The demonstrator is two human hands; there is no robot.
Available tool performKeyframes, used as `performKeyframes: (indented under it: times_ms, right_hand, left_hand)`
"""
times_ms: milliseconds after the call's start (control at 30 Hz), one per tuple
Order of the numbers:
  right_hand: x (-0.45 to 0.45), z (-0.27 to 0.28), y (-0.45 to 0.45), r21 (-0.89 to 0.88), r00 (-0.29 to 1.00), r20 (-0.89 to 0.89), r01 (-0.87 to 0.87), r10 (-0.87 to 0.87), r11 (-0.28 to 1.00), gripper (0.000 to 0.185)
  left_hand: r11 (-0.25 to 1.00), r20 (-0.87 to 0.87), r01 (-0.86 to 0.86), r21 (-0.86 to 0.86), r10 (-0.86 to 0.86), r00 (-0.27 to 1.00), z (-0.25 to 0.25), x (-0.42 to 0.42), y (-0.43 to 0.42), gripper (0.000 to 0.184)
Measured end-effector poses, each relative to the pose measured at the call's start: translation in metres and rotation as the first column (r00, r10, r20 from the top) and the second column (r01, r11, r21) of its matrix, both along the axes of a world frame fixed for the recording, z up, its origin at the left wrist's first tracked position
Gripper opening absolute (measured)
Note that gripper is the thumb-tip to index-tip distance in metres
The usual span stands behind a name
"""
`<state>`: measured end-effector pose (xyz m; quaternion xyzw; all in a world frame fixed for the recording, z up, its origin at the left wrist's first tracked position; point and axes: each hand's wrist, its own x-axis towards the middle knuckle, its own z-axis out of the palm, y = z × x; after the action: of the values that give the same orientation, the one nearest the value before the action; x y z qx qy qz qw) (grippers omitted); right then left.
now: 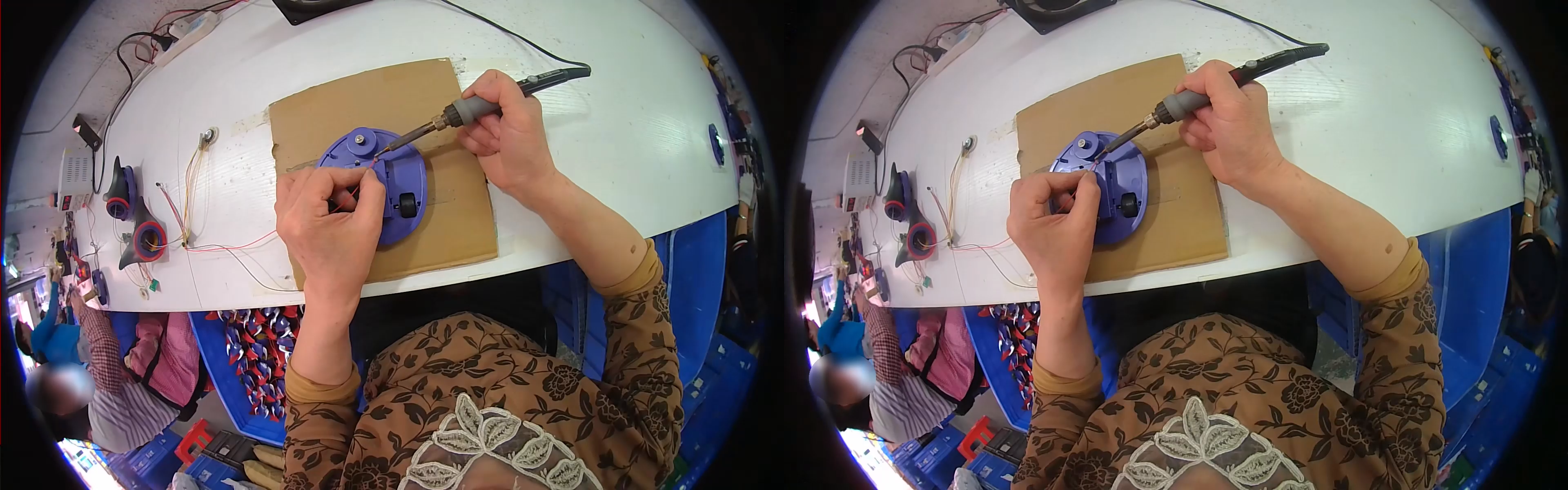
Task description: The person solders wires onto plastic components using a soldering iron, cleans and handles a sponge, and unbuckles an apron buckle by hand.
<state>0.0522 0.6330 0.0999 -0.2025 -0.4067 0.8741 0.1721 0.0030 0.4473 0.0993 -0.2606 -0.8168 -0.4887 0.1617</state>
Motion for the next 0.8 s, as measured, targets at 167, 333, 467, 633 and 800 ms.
performKeyframes:
  times_ms: [167, 333, 467, 633, 800]
  right_hand:
    - [0.0001, -0.0008, 0.0006, -0.001, 1.000, 0.005, -0.011, 0.011, 1.000, 0.019]
    - [-0.0005, 0.0001, 0.0002, -0.018, 1.000, 0.010, 0.013, -0.013, 1.000, 0.019]
    - [-0.0006, -0.0012, 0.0002, 0.000, 1.000, -0.004, -0.002, 0.002, 1.000, 0.020]
    - [-0.0012, -0.0013, 0.0005, -0.006, 1.000, 0.000, -0.001, 0.001, 1.000, 0.020]
    - [-0.0017, -0.0034, 0.0018, 0.002, 1.000, -0.004, -0.018, 0.018, 1.000, 0.020]
  left_hand:
    - [1.000, -0.023, 0.009, -0.005, -0.009, 1.000, 0.0000, -0.0012, 0.0001, 0.013]
    - [1.000, -0.011, 0.010, 0.000, -0.010, 1.000, 0.0001, -0.0011, -0.0001, 0.013]
    - [1.000, -0.036, 0.015, -0.012, -0.016, 0.999, 0.0002, -0.0018, -0.0002, 0.013]
    - [0.999, -0.043, 0.009, -0.032, -0.010, 0.999, 0.0002, -0.0023, -0.0005, 0.013]
    - [0.999, -0.036, 0.007, -0.033, -0.008, 0.999, 0.0010, -0.0019, 0.0001, 0.013]
